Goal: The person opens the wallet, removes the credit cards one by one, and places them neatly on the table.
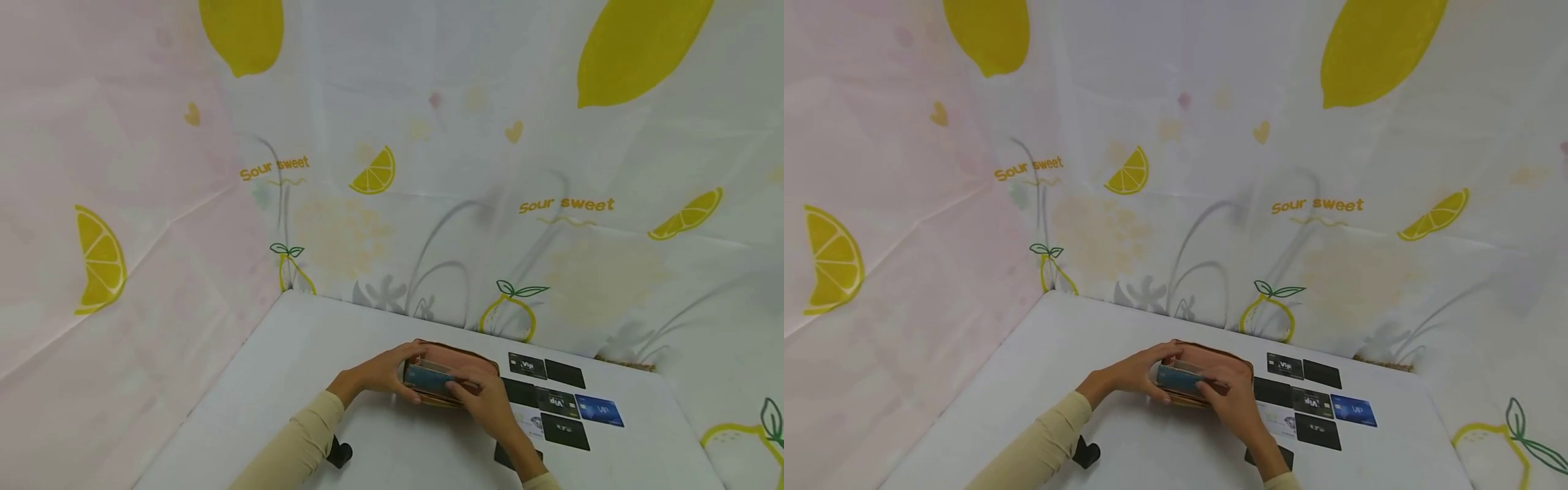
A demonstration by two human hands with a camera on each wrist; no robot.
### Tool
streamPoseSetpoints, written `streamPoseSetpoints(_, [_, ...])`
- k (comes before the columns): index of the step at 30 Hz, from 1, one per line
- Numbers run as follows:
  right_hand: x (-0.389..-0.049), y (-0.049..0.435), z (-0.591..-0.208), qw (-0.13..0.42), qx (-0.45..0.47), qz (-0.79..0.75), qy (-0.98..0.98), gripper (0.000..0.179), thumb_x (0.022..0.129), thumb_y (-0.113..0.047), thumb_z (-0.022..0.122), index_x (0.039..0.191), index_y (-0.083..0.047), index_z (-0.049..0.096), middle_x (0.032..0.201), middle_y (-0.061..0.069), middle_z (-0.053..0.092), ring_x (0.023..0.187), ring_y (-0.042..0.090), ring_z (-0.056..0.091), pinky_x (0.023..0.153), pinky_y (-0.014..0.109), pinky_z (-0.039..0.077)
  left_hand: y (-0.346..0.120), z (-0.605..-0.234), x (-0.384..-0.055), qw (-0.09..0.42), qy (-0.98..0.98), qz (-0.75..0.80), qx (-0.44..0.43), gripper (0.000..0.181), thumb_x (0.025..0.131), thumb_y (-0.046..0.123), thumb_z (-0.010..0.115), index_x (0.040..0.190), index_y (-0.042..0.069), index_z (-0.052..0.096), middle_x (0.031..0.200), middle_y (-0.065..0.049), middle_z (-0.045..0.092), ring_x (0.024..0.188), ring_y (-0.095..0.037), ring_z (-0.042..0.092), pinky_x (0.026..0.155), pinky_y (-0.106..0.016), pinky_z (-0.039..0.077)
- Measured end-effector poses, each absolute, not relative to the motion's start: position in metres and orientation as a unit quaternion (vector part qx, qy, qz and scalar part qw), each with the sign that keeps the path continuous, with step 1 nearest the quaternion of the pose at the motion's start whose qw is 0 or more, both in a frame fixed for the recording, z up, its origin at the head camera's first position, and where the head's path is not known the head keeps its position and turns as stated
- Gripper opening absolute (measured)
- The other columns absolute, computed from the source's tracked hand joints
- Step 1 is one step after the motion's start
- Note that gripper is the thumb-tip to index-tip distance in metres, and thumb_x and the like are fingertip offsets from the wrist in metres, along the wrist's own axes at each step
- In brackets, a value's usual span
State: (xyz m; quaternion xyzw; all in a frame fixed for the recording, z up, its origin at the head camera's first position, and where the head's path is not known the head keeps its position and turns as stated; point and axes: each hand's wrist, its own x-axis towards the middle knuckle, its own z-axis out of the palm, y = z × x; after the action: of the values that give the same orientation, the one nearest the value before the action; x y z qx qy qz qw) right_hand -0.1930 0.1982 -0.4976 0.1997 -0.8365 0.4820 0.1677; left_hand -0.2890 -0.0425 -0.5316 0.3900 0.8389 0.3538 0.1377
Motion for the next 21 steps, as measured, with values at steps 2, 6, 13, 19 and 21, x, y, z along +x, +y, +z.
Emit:
streamPoseSetpoints(2, [-0.188,0.194,-0.490,0.170,0.174,0.503,-0.829,0.021,0.078,0.004,0.078,0.098,-0.002,0.076,0.095,0.006,0.072,0.088,0.019,0.069,0.074,0.029,0.057,-0.042,-0.532,-0.289,0.139,0.838,0.359,0.387,0.104,0.073,0.053,0.082,0.156,0.027,0.024,0.160,0.002,0.020,0.146,-0.020,0.018,0.112,-0.050,0.030])
streamPoseSetpoints(6, [-0.180,0.189,-0.474,0.156,0.130,0.531,-0.823,0.022,0.077,0.005,0.078,0.099,0.004,0.075,0.094,0.011,0.072,0.086,0.021,0.070,0.075,0.026,0.057,-0.042,-0.532,-0.289,0.142,0.837,0.365,0.383,0.103,0.073,0.053,0.082,0.156,0.028,0.025,0.160,0.002,0.020,0.146,-0.019,0.017,0.112,-0.051,0.029])
streamPoseSetpoints(13, [-0.177,0.192,-0.468,0.156,0.094,0.552,-0.814,0.019,0.078,0.003,0.079,0.096,0.006,0.075,0.088,0.012,0.073,0.081,0.018,0.070,0.071,0.025,0.057,-0.043,-0.534,-0.289,0.143,0.839,0.358,0.383,0.103,0.074,0.054,0.081,0.156,0.028,0.024,0.161,0.000,0.020,0.146,-0.020,0.018,0.112,-0.050,0.029])
streamPoseSetpoints(19, [-0.177,0.202,-0.470,0.170,0.064,0.548,-0.817,0.021,0.082,0.001,0.076,0.102,0.008,0.074,0.096,0.016,0.072,0.082,0.009,0.068,0.067,0.020,0.055,-0.043,-0.531,-0.288,0.137,0.841,0.354,0.386,0.102,0.074,0.052,0.082,0.156,0.025,0.026,0.162,-0.004,0.016,0.146,-0.023,0.017,0.111,-0.054,0.029])
streamPoseSetpoints(21, [-0.180,0.212,-0.478,0.168,0.049,0.562,-0.808,0.025,0.083,-0.002,0.076,0.106,0.006,0.073,0.093,0.015,0.073,0.074,0.009,0.066,0.060,0.019,0.053,-0.043,-0.531,-0.287,0.136,0.842,0.353,0.385,0.103,0.074,0.052,0.082,0.156,0.025,0.026,0.162,-0.004,0.016,0.146,-0.024,0.018,0.110,-0.055,0.030])
